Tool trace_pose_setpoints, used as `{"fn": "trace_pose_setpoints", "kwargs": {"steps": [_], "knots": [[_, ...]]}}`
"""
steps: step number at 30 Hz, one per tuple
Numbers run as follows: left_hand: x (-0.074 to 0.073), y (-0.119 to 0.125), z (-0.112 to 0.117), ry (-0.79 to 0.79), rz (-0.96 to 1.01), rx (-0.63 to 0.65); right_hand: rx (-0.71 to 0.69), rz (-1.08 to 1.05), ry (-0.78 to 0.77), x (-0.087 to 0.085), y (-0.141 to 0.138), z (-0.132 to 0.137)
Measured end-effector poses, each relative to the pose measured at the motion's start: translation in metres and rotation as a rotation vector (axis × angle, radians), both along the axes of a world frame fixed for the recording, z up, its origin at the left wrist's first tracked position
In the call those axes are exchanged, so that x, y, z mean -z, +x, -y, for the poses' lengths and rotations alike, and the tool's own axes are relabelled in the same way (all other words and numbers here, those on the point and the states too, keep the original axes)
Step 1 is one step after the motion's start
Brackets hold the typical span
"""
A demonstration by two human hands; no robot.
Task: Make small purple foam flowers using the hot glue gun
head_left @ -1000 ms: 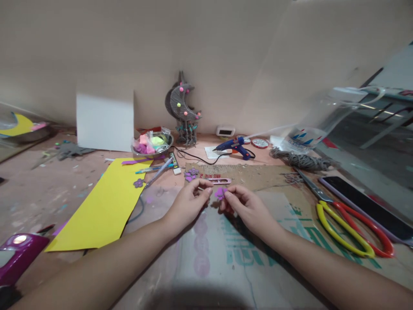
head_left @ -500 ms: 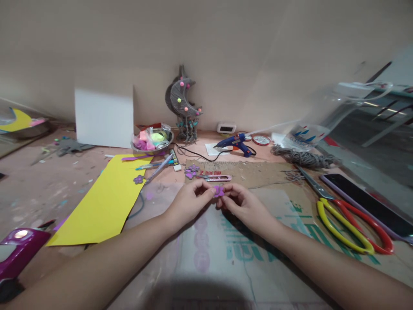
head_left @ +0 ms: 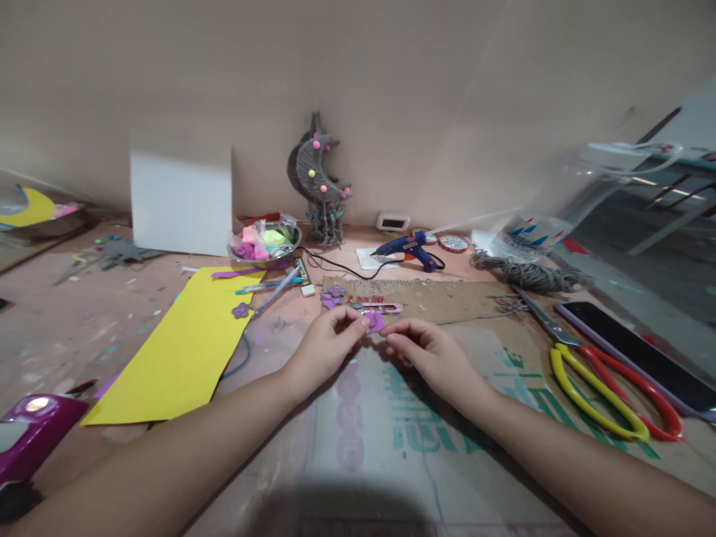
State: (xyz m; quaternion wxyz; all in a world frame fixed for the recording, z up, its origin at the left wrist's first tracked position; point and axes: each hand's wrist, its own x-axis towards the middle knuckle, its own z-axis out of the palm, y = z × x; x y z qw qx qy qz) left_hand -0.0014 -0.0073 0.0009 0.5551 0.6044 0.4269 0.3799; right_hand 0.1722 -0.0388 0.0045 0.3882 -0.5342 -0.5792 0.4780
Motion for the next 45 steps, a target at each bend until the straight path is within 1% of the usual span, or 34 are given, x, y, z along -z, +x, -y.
{"fn": "trace_pose_setpoints", "kwargs": {"steps": [2, 4, 6, 8, 11, 15, 17, 21, 24, 26, 29, 31, 34, 38, 42, 45], "knots": [[-0.0003, -0.0003, 0.0000, 0.012, -0.002, 0.001, 0.000, 0.061, -0.016, -0.0020, 0.0004, 0.0007], [0.0000, -0.0003, -0.0002, 0.026, -0.002, 0.006, -0.004, 0.118, 0.023, -0.0033, 0.0009, 0.0011], [0.0006, -0.0001, -0.0003, 0.037, -0.003, 0.007, 0.001, 0.108, 0.077, -0.0034, 0.0007, 0.0009], [0.0010, 0.0000, -0.0004, 0.040, -0.005, 0.002, 0.026, 0.052, 0.103, -0.0028, -0.0001, 0.0001], [0.0010, 0.0002, -0.0004, 0.032, -0.002, -0.006, 0.041, -0.011, 0.077, -0.0020, -0.0010, -0.0014], [0.0004, 0.0002, 0.0001, 0.043, -0.015, 0.001, 0.016, 0.047, 0.001, -0.0029, 0.0000, -0.0018], [0.0003, 0.0003, 0.0011, 0.057, -0.031, 0.012, 0.031, 0.058, -0.002, -0.0035, 0.0005, -0.0016], [-0.0003, 0.0011, 0.0035, 0.086, -0.058, 0.032, 0.028, -0.032, -0.019, -0.0036, 0.0001, -0.0019], [-0.0015, 0.0019, 0.0041, 0.097, -0.074, 0.037, 0.020, -0.057, -0.015, -0.0045, -0.0009, -0.0019], [-0.0014, 0.0020, 0.0034, 0.078, -0.060, 0.035, 0.037, -0.080, -0.010, -0.0058, -0.0016, -0.0013], [0.0022, 0.0011, 0.0010, 0.032, 0.014, 0.000, 0.045, -0.088, -0.014, -0.0072, -0.0022, -0.0003], [0.0057, 0.0003, -0.0006, 0.016, 0.059, -0.016, 0.029, -0.076, -0.013, -0.0068, -0.0024, 0.0002], [0.0079, -0.0003, -0.0012, 0.010, 0.080, -0.007, 0.007, -0.071, -0.017, -0.0055, -0.0026, 0.0002], [0.0040, 0.0007, -0.0001, -0.003, 0.057, -0.009, -0.031, -0.053, -0.035, -0.0054, -0.0026, 0.0006], [-0.0007, 0.0014, -0.0001, -0.018, 0.033, -0.020, -0.081, -0.049, -0.010, -0.0064, -0.0019, 0.0015], [-0.0020, 0.0006, 0.0001, 0.024, 0.023, -0.023, -0.097, -0.054, 0.002, -0.0061, -0.0020, 0.0014]]}}
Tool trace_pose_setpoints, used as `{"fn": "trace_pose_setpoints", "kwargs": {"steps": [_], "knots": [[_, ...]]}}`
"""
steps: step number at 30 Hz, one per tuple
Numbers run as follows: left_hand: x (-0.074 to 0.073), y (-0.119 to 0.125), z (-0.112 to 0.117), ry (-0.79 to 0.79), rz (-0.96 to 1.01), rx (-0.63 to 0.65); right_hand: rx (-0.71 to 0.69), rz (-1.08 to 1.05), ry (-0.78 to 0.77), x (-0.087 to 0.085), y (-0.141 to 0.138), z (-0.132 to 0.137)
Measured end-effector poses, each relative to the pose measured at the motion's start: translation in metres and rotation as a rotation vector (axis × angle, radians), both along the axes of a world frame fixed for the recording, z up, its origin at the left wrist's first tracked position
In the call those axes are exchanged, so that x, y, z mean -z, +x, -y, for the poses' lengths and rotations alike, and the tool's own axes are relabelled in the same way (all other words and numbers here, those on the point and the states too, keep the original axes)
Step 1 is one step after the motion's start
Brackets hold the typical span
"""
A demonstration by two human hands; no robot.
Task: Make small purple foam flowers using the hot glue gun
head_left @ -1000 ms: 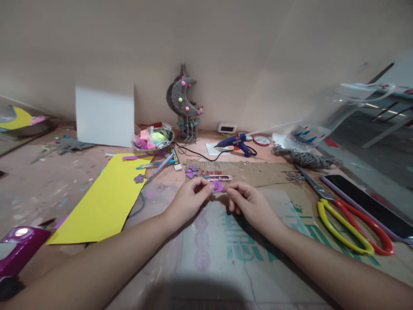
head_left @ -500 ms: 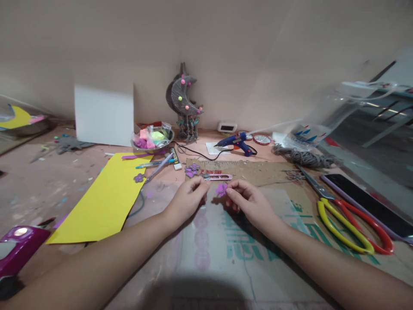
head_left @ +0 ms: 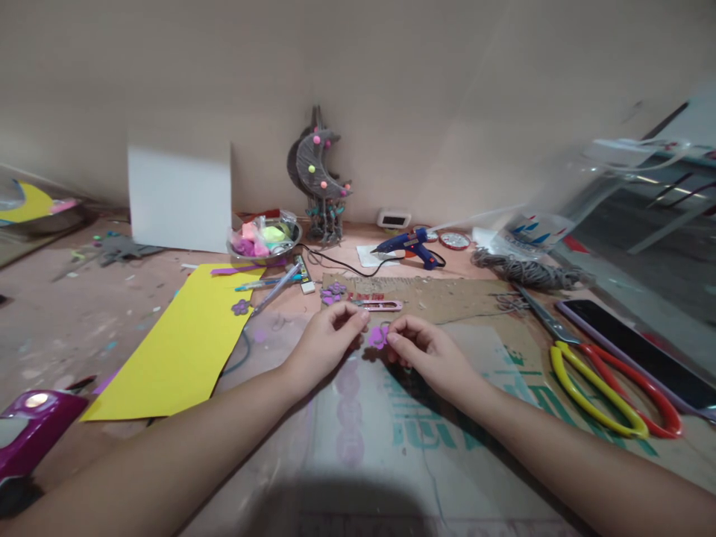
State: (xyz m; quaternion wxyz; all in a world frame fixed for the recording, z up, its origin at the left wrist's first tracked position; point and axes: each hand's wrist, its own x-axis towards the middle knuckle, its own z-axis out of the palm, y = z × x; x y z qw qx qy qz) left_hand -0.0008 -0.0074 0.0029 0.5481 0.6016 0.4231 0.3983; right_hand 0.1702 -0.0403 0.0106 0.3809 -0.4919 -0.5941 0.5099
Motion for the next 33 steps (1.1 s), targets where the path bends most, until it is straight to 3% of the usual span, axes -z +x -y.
{"fn": "trace_pose_setpoints", "kwargs": {"steps": [5, 11, 16, 27, 33], "knots": [[0.001, -0.001, 0.001, 0.069, -0.003, 0.051, -0.026, 0.042, 0.004, 0.001, 0.000, 0.000], [0.002, -0.001, 0.001, 0.387, -0.078, 0.174, -0.074, 0.043, -0.024, 0.000, 0.001, 0.001], [-0.003, -0.001, 0.003, 0.241, -0.047, 0.136, -0.081, 0.001, -0.071, -0.002, 0.002, 0.001], [-0.010, -0.005, 0.005, -0.102, 0.222, 0.233, 0.018, -0.011, 0.008, -0.006, 0.004, 0.003], [-0.004, -0.002, 0.007, -0.050, 0.166, 0.188, 0.097, 0.063, 0.068, -0.006, 0.002, 0.002]]}}
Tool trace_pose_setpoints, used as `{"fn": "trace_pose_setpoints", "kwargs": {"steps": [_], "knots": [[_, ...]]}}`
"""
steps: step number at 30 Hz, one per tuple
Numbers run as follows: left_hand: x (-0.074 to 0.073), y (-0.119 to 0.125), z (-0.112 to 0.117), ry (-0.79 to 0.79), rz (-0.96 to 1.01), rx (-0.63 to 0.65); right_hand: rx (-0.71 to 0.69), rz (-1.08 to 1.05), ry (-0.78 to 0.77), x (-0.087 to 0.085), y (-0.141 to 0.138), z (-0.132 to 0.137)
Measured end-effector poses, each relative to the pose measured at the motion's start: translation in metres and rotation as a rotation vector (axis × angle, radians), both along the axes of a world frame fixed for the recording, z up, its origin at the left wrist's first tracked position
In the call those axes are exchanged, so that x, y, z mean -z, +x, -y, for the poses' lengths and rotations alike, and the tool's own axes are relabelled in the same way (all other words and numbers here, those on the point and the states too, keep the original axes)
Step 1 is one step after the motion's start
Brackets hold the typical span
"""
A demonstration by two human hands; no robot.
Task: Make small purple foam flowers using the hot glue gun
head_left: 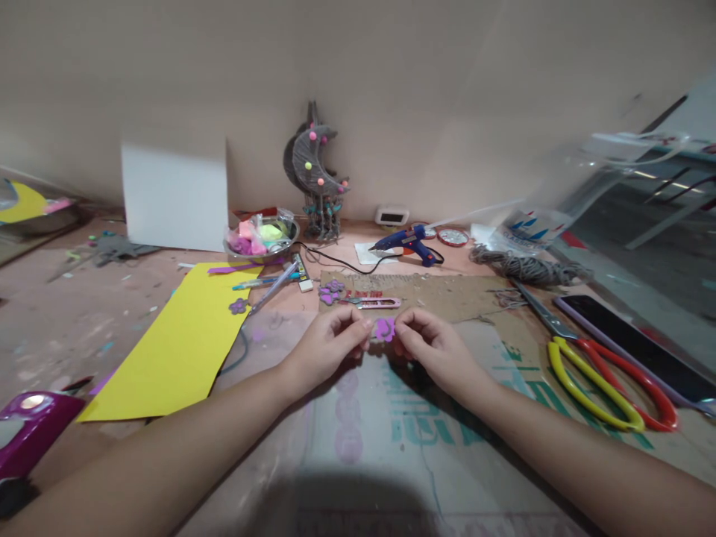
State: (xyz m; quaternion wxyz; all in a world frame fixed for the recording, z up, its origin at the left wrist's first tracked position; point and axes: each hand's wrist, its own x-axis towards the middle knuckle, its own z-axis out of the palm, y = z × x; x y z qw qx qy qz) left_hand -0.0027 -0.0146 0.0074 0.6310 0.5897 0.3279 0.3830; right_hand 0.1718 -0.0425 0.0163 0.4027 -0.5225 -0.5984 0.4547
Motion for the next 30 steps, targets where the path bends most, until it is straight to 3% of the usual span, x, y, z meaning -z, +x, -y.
{"fn": "trace_pose_setpoints", "kwargs": {"steps": [6, 19, 22, 25, 30], "knots": [[0.0048, -0.0002, -0.0048, 0.038, -0.020, -0.091, -0.091, 0.073, 0.020, 0.0006, 0.0000, 0.0015], [-0.0024, 0.0033, 0.0013, 0.183, -0.309, 0.032, 0.015, -0.038, 0.008, 0.0022, 0.0025, -0.0007], [-0.0023, 0.0032, -0.0006, 0.324, -0.295, -0.105, -0.007, -0.003, 0.026, 0.0019, 0.0026, 0.0007], [-0.0003, 0.0023, -0.0040, 0.321, -0.246, -0.236, -0.061, 0.111, 0.080, 0.0028, 0.0029, 0.0004], [0.0000, 0.0036, -0.0051, 0.314, -0.256, -0.214, -0.155, 0.296, 0.174, 0.0050, 0.0044, -0.0027]]}}
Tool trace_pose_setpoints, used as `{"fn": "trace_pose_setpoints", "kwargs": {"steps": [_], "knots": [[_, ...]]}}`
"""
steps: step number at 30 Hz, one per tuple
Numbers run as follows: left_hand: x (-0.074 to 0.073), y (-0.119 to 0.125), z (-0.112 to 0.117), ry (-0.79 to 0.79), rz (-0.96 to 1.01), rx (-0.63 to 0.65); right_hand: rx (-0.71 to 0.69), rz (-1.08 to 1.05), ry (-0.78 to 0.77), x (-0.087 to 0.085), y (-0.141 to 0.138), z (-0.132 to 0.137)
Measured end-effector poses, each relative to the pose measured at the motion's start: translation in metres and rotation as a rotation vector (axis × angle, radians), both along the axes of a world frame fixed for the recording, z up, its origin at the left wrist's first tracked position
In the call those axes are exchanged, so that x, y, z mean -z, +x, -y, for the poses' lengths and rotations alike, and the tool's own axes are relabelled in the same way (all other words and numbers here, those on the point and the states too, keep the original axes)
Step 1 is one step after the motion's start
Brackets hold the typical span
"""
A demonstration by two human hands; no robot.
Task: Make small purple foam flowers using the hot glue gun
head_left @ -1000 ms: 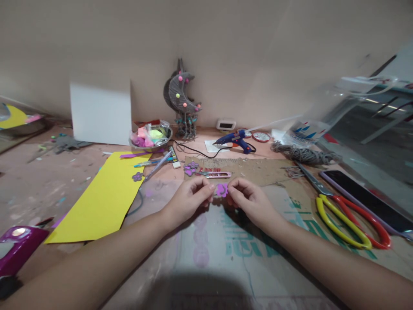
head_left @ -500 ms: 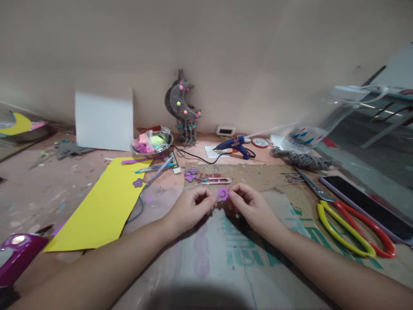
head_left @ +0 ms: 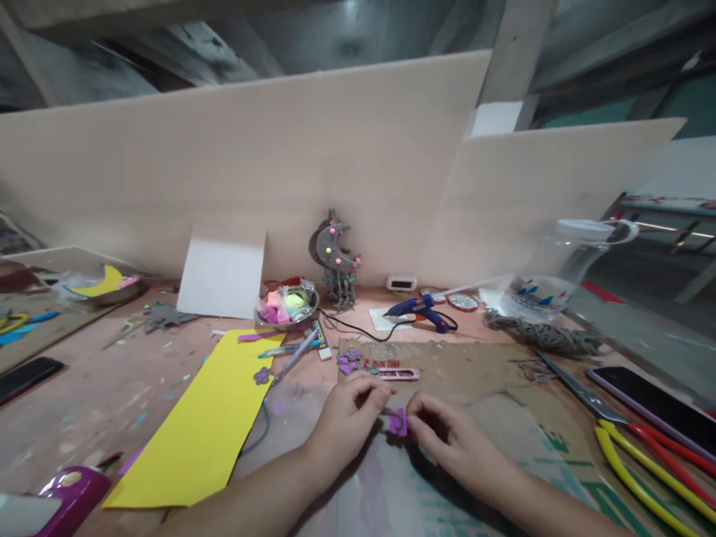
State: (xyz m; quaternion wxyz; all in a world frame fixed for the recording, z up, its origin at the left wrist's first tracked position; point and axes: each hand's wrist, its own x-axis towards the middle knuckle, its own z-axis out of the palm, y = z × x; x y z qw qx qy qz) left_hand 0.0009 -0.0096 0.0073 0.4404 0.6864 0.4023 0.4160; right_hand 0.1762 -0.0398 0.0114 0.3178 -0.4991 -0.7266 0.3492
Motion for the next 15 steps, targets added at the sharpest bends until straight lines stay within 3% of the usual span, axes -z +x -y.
{"fn": "trace_pose_setpoints", "kwargs": {"steps": [4, 15], "knots": [[0.000, 0.003, 0.004, 0.034, -0.075, 0.035, 0.028, 0.005, 0.014, 0.001, 0.001, -0.001], [0.010, 0.009, 0.004, -0.075, -0.066, 0.037, 0.111, -0.185, -0.047, 0.002, 0.000, -0.002]]}}
